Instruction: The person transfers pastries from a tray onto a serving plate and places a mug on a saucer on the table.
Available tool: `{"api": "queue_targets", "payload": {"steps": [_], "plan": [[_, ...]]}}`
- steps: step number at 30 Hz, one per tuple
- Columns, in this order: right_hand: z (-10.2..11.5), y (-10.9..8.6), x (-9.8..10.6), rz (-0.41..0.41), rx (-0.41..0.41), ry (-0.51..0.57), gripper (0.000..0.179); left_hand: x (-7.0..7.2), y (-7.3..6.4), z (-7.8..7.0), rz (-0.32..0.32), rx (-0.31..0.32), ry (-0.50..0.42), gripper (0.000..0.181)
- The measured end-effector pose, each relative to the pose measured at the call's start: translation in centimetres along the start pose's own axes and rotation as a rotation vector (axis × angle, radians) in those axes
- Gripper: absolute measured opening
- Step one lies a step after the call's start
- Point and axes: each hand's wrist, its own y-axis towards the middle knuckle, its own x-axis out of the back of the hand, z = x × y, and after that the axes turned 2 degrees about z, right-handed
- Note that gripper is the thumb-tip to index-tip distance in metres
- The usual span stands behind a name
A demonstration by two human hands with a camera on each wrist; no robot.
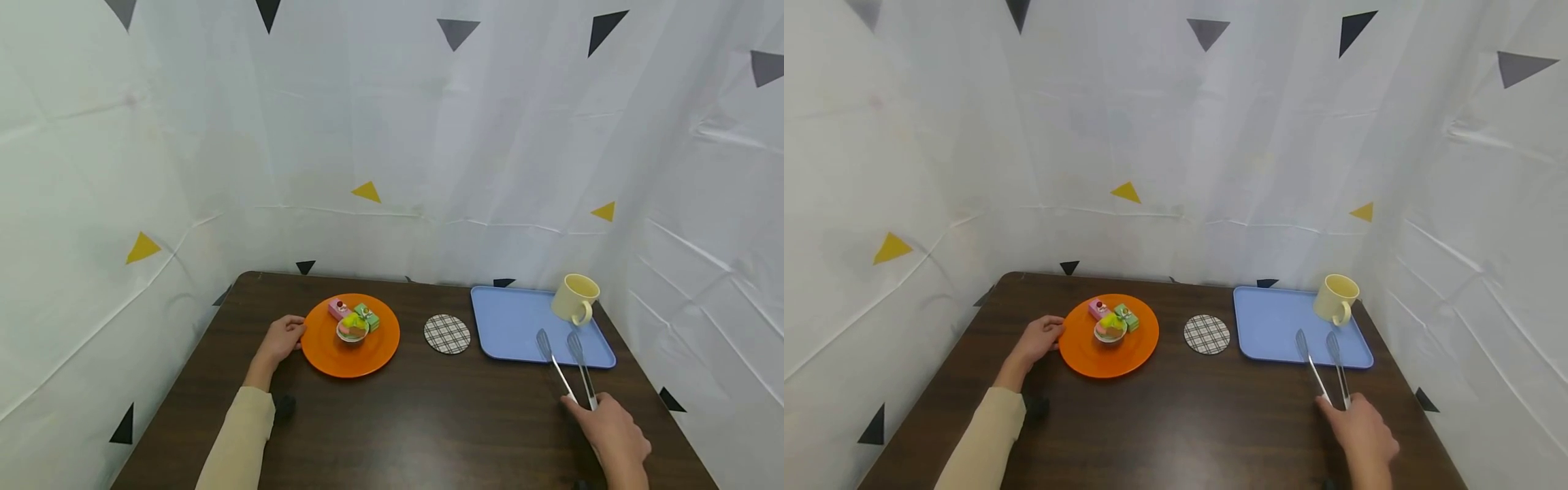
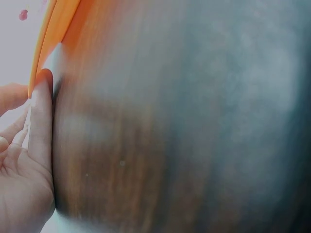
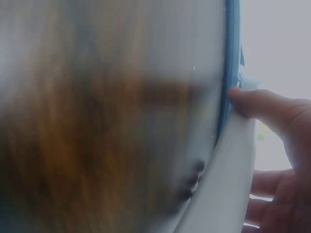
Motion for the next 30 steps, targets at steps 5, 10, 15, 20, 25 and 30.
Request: {"api": "queue_targets", "payload": {"steps": [5,10,15,20,25,30], "plan": [[0.2,0.2,0.0,0.028,-0.016,-0.017,0.095,0.1,0.0,0.1,0.002,-0.009,-0.003,0.039],[0.3,0.2,-0.1,0.037,-0.025,-0.014,0.094,0.0,0.0,0.2,-0.003,0.0,-0.002,0.038],[0.2,0.0,0.0,0.032,-0.016,0.003,0.091,0.0,0.2,0.1,0.005,-0.016,-0.015,0.038],[0.2,-0.2,0.3,0.045,-0.025,0.002,0.099,-0.1,0.1,0.0,0.0,-0.023,-0.021,0.038],[0.2,-0.2,0.7,0.068,-0.072,-0.002,0.119,-0.4,-0.2,-0.4,-0.027,0.004,-0.036,0.039],[-0.1,0.5,0.9,0.104,-0.09,0.026,0.124,-0.1,-0.4,-0.8,-0.03,0.037,-0.049,0.042]]}}
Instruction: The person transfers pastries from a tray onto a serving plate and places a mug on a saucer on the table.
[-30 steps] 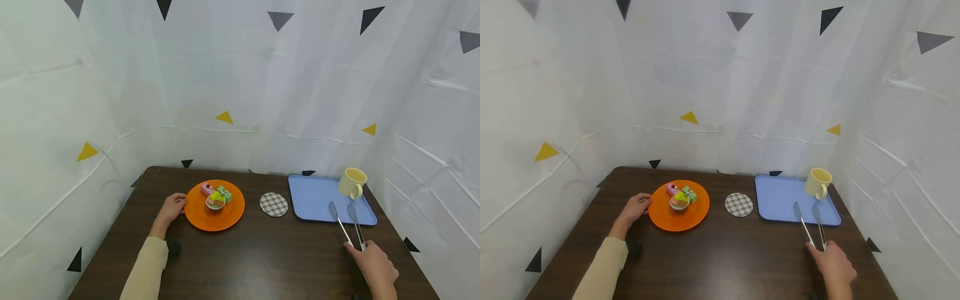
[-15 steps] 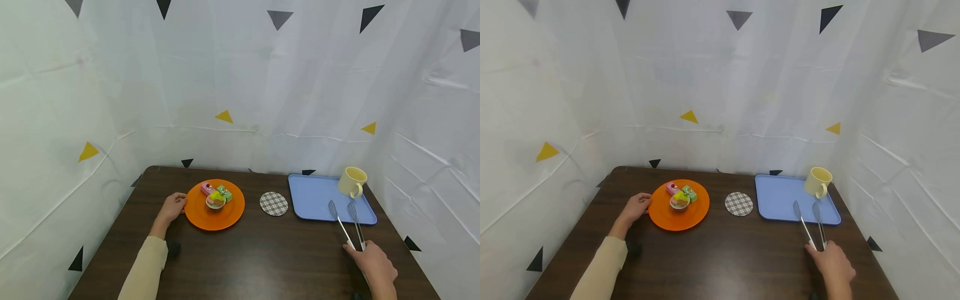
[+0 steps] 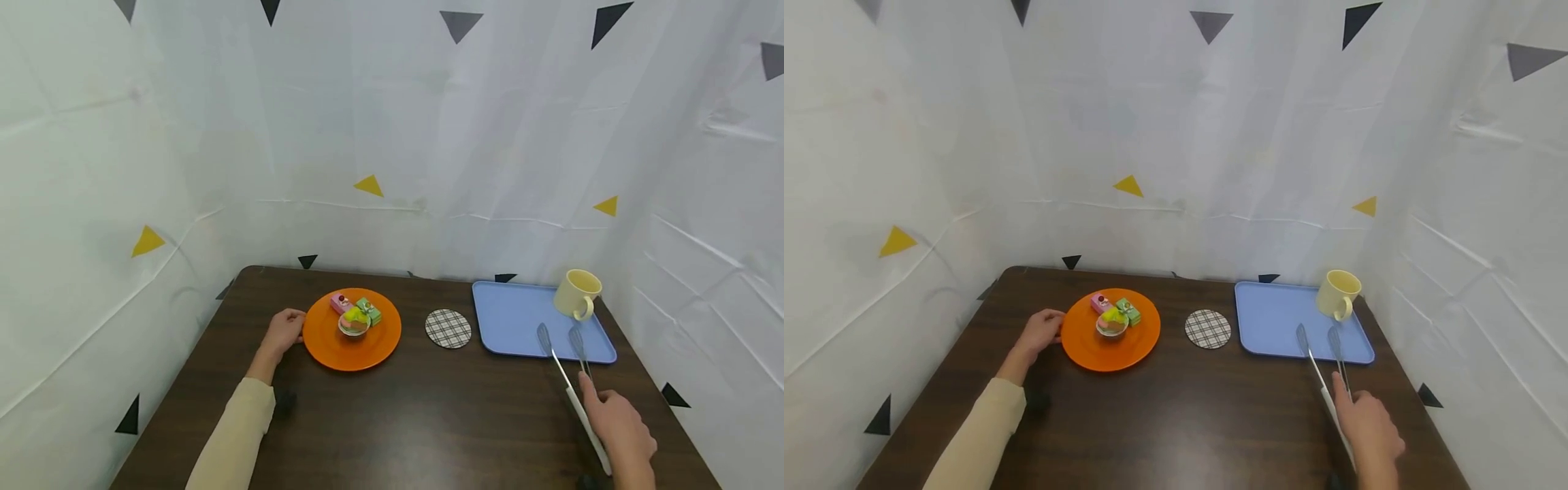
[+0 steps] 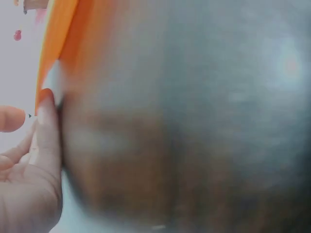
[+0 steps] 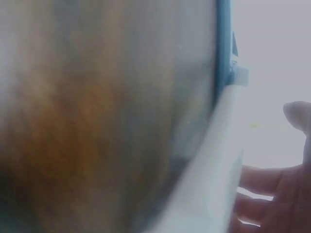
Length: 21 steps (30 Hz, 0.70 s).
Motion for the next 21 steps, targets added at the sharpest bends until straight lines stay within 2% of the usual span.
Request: {"api": "queue_targets", "payload": {"steps": [3,6,10,13,16,21], "plan": [[-0.2,0.3,0.5,-0.03,0.016,0.021,0.119,0.3,-0.1,-0.7,0.034,0.015,0.014,0.045],[-0.2,0.2,1.1,-0.148,0.049,0.075,0.104,0.6,-0.2,-1.4,0.042,0.025,0.027,0.047],[0.4,-0.3,2.2,-0.33,0.105,0.166,0.08,1.3,-0.4,-2.2,-0.033,0.007,-0.007,0.046],[0.9,-0.5,3.0,-0.385,0.136,0.195,0.071,1.3,-0.5,-3.1,-0.075,-0.022,-0.031,0.046],[1.4,-0.7,3.8,-0.414,0.161,0.212,0.066,0.6,-0.6,-4.7,-0.084,-0.063,-0.049,0.045],[2.0,-1.1,4.6,-0.481,0.202,0.282,0.06,-1.6,-0.4,-8.0,-0.134,-0.194,-0.109,0.035]]}}
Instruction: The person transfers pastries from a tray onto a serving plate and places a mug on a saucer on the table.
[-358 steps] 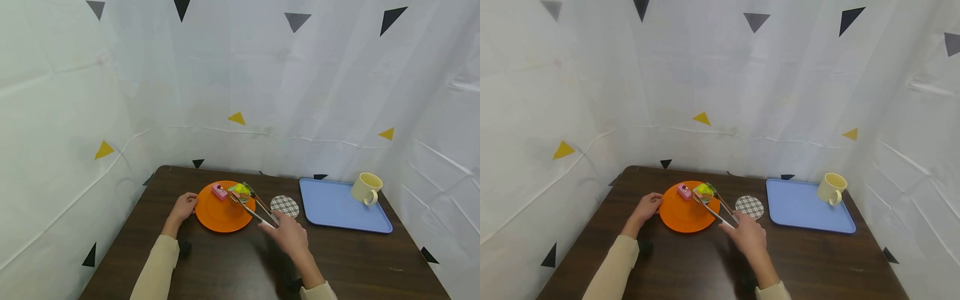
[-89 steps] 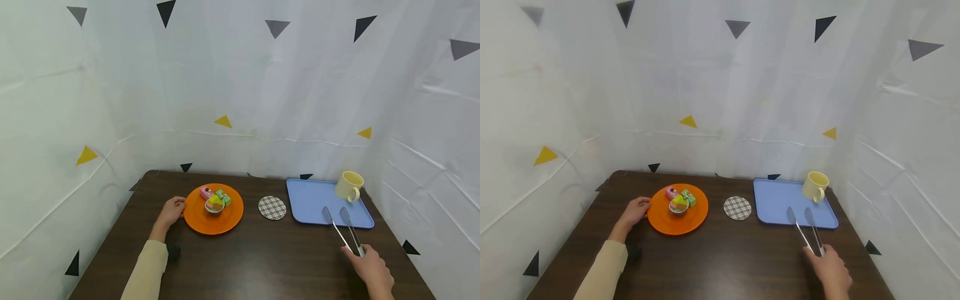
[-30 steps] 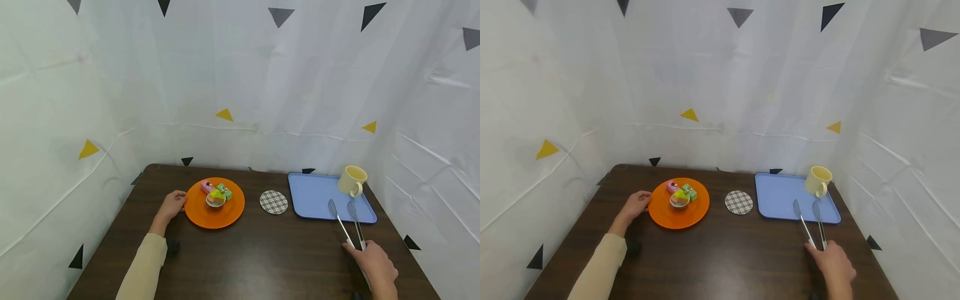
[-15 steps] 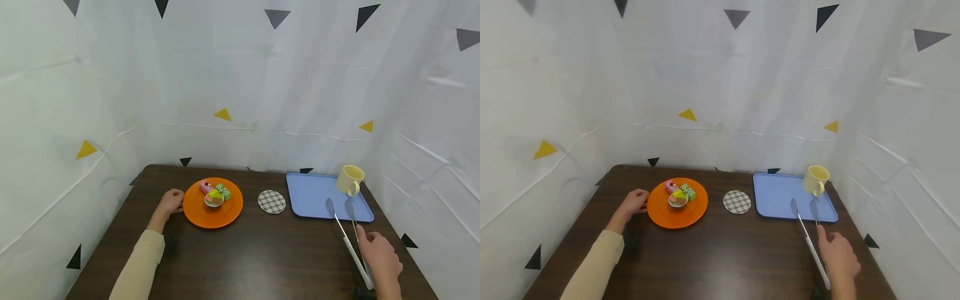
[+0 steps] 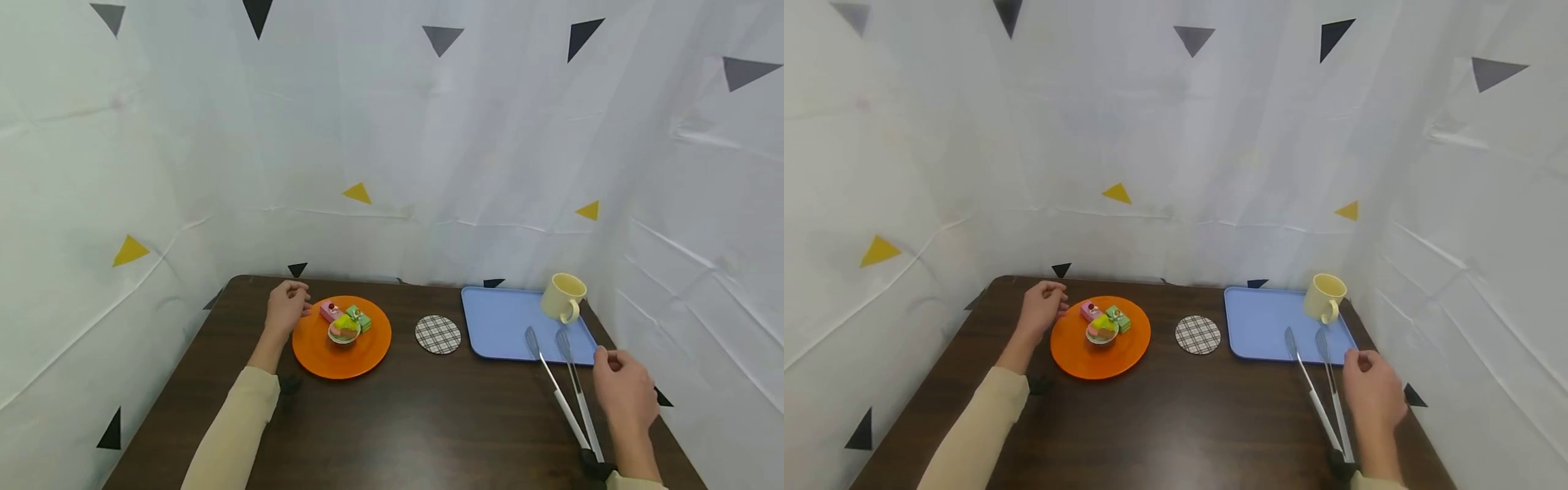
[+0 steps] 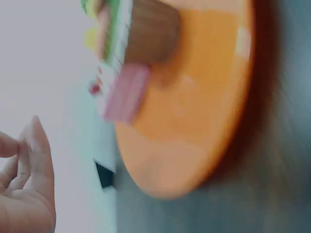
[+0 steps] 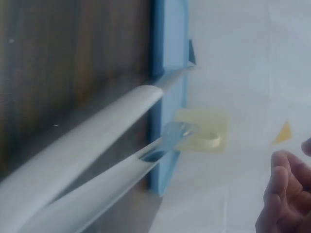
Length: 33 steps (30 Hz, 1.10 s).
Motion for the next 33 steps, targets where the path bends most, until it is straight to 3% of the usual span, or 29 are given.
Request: {"api": "queue_targets", "payload": {"steps": [3,10,18,25,33], "plan": [[0.5,0.2,0.3,-0.026,0.021,0.027,0.059,-1.8,0.3,-1.6,0.011,-0.058,0.0,0.03],[1.5,1.6,0.8,-0.006,0.094,0.02,0.058,-6.5,0.0,-4.2,0.16,-0.092,0.019,0.027],[2.6,3.4,1.3,0.053,0.126,0.024,0.06,-10.9,-0.4,-5.0,0.253,-0.08,0.02,0.022],[2.8,5.4,0.7,0.077,0.121,-0.026,0.057,-13.0,0.3,-5.3,0.271,-0.032,0.095,0.019],[2.5,7.6,-0.6,0.125,0.149,-0.063,0.058,-14.9,0.6,-6.7,0.356,-0.052,0.152,0.019]]}}
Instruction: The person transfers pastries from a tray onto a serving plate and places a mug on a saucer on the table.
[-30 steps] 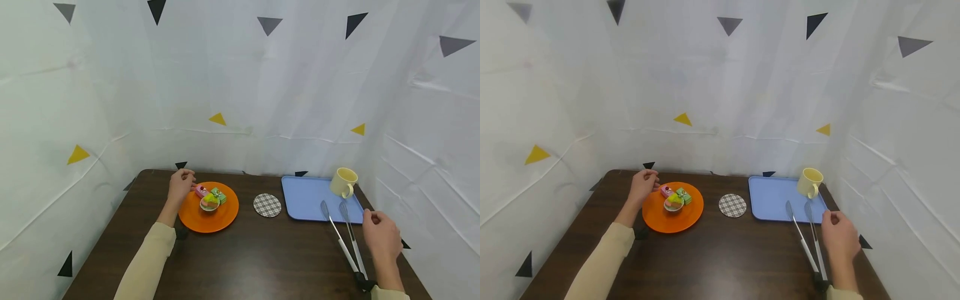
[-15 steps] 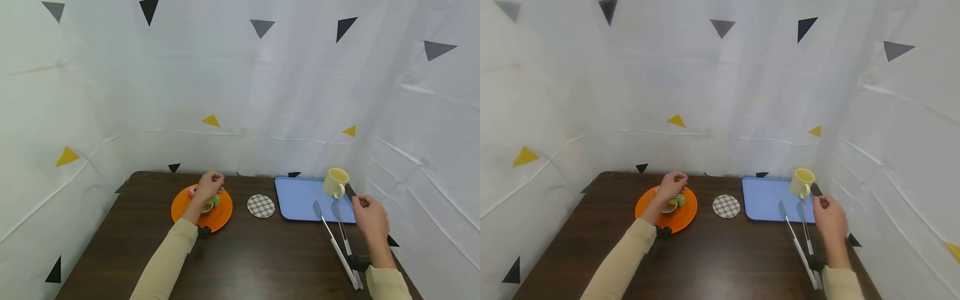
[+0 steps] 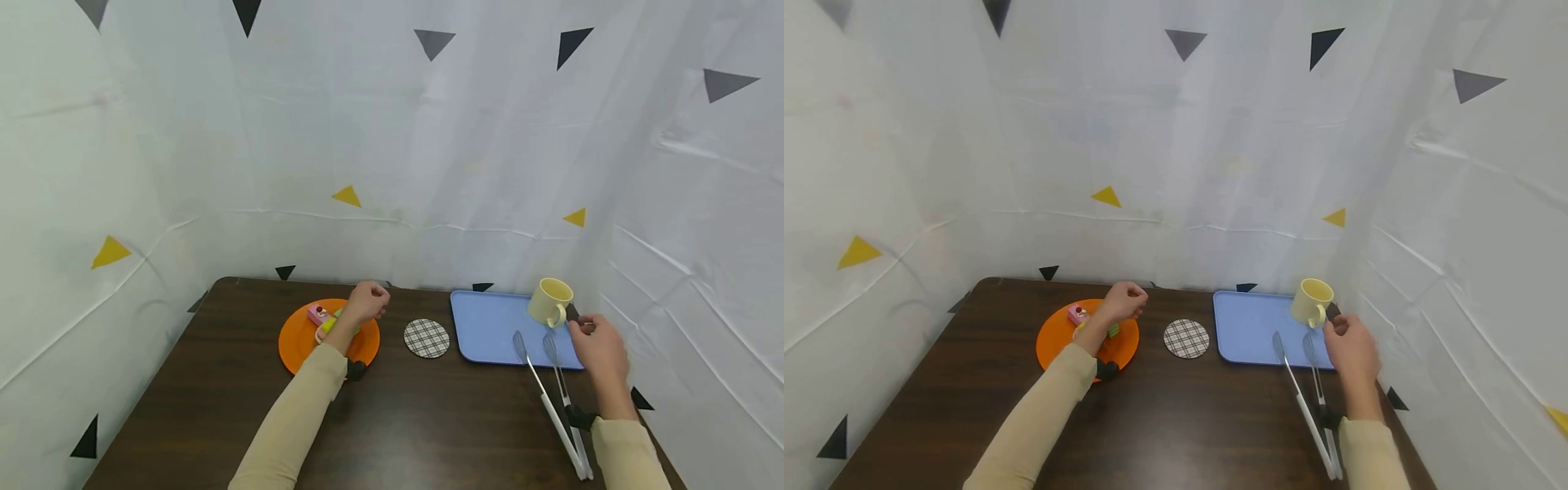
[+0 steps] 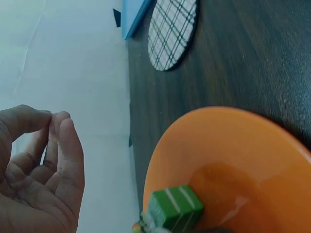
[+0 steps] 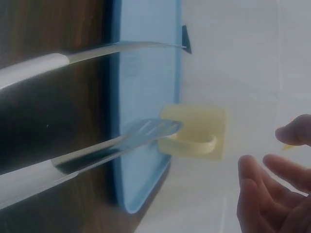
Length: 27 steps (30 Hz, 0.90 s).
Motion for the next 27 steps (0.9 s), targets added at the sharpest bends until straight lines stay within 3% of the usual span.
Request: {"api": "queue_targets", "payload": {"steps": [5,12,16,20,23,27], "plan": [[0.1,1.3,-0.3,0.054,0.002,-0.021,0.062,-1.4,0.9,0.2,0.02,0.012,0.08,0.016],[-0.8,2.8,-0.3,0.105,-0.046,-0.035,0.066,-5.0,2.1,1.1,-0.001,0.126,0.282,0.019],[-1.2,3.3,-0.5,0.093,-0.062,-0.01,0.069,-6.4,2.1,1.4,0.004,0.11,0.246,0.018],[-1.3,3.6,-0.5,0.081,-0.052,-0.001,0.068,-6.9,2.1,1.5,0.039,0.103,0.21,0.026],[-1.7,3.8,-0.5,0.087,-0.052,-0.009,0.068,-7.4,1.9,1.2,0.049,0.114,0.272,0.034],[-1.9,4.0,-0.5,0.11,-0.065,-0.008,0.069,-7.7,1.4,0.8,0.052,0.127,0.349,0.029]]}}
